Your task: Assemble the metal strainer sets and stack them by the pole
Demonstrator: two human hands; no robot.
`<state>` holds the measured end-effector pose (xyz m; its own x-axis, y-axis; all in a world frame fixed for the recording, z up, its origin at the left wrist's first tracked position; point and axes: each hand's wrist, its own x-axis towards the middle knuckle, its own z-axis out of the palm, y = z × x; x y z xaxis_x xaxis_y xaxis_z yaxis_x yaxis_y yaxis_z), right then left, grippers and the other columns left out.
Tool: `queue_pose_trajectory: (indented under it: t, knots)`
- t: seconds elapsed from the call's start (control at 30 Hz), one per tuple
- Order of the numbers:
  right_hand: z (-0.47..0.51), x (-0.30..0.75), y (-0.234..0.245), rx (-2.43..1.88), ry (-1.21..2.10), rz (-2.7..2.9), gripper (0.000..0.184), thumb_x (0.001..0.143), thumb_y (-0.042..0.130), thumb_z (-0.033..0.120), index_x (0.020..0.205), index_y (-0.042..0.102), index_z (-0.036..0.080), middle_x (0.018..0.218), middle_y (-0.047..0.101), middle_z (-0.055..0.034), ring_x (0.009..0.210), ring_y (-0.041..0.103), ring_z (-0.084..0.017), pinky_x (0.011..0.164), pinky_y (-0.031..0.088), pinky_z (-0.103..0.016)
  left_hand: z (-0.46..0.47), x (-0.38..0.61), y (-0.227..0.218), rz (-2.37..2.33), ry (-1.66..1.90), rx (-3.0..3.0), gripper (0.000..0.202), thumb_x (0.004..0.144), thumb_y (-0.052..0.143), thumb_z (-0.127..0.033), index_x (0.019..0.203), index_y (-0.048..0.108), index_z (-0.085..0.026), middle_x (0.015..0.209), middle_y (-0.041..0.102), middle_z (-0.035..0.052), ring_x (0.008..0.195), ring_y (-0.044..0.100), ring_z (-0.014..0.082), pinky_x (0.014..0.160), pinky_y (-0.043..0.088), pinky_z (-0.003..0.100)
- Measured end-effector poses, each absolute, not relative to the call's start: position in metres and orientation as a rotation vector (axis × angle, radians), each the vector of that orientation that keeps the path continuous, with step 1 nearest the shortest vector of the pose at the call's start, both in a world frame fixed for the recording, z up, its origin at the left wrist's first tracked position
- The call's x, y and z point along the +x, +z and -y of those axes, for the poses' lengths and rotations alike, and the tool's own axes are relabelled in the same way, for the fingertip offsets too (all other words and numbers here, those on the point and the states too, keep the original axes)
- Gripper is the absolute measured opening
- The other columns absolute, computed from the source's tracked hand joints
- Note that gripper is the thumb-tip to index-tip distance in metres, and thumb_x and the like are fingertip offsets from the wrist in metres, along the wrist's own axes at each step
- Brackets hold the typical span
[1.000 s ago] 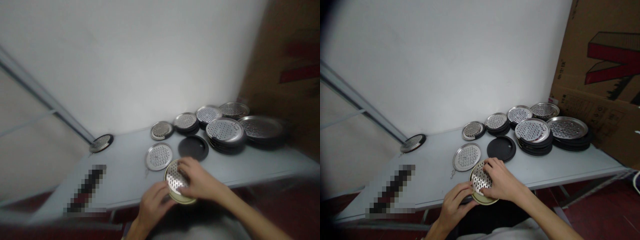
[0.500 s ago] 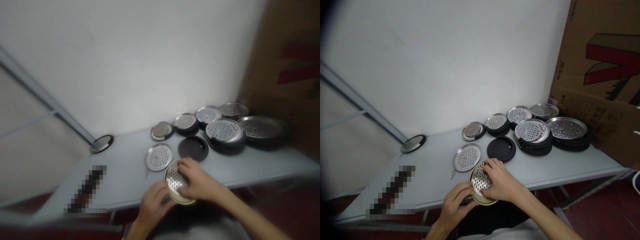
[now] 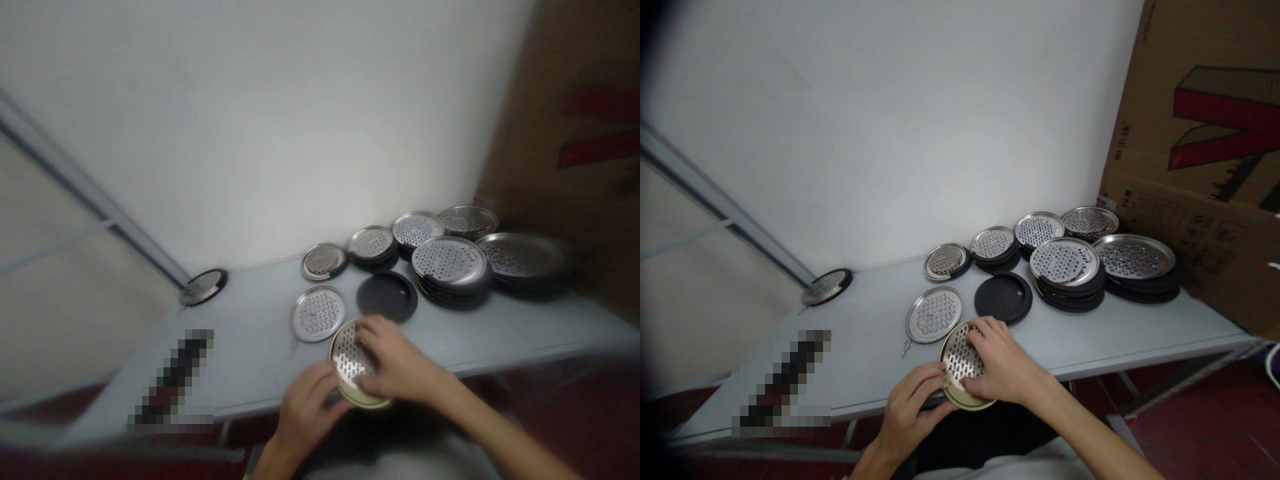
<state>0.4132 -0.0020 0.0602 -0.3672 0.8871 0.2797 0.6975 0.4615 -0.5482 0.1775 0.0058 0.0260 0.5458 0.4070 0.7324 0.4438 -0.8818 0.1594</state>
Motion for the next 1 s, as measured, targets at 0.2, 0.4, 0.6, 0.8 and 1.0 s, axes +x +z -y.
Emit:
queue_pose_trajectory:
  t: [0.2,0.4,0.6,0.8,1.0]
  knots:
    - [0.001,0.419,0.059,-1.279,0.498,2.220,0.044,0.068,0.083,0.034,0.104,0.063,0.019,0.126,0.060,-0.0118,0.117,0.052,-0.032,0.104,0.041,-0.047,-0.006,0.177,0.024,0.753,-1.276,-2.715,0.023,0.097,0.065,-0.041,0.102,0.070,-0.019,0.096,0.077,0.0097,0.091,0.076,0.0206,0.083,0.065,0.031]
    - [0.000,0.425,0.061,-1.248,0.549,2.229,0.050,0.066,0.087,0.034,0.108,0.064,0.021,0.128,0.060,-0.0104,0.119,0.052,-0.032,0.105,0.040,-0.046,-0.007,0.177,0.024,0.752,-1.269,-2.715,0.022,0.096,0.065,-0.040,0.102,0.070,-0.019,0.097,0.077,0.0100,0.092,0.076,0.0210,0.084,0.065,0.031]
    - [0.000,0.427,0.062,-1.238,0.572,2.223,0.058,0.063,0.093,0.034,0.111,0.065,0.020,0.132,0.060,-0.0111,0.123,0.052,-0.032,0.109,0.040,-0.047,-0.007,0.176,0.024,0.747,-1.272,-2.721,0.022,0.096,0.066,-0.039,0.103,0.070,-0.019,0.097,0.077,0.0098,0.091,0.076,0.0208,0.083,0.065,0.031]
    - [-0.002,0.432,0.065,-1.177,0.689,2.081,0.030,0.094,0.068,0.030,0.121,0.065,0.019,0.131,0.062,-0.0120,0.123,0.056,-0.027,0.111,0.041,-0.045,-0.008,0.175,0.021,0.762,-1.272,-2.727,0.020,0.095,0.067,-0.037,0.102,0.071,-0.019,0.097,0.077,0.0099,0.093,0.076,0.0217,0.084,0.065,0.032]
    - [-0.006,0.440,0.067,-1.128,0.733,1.979,0.023,0.098,0.057,0.022,0.120,0.064,0.019,0.121,0.065,-0.0099,0.117,0.060,-0.024,0.107,0.045,-0.040,-0.008,0.173,0.017,0.766,-1.278,-2.736,0.020,0.095,0.068,-0.036,0.102,0.069,-0.018,0.098,0.076,0.0104,0.094,0.075,0.0215,0.085,0.064,0.031]
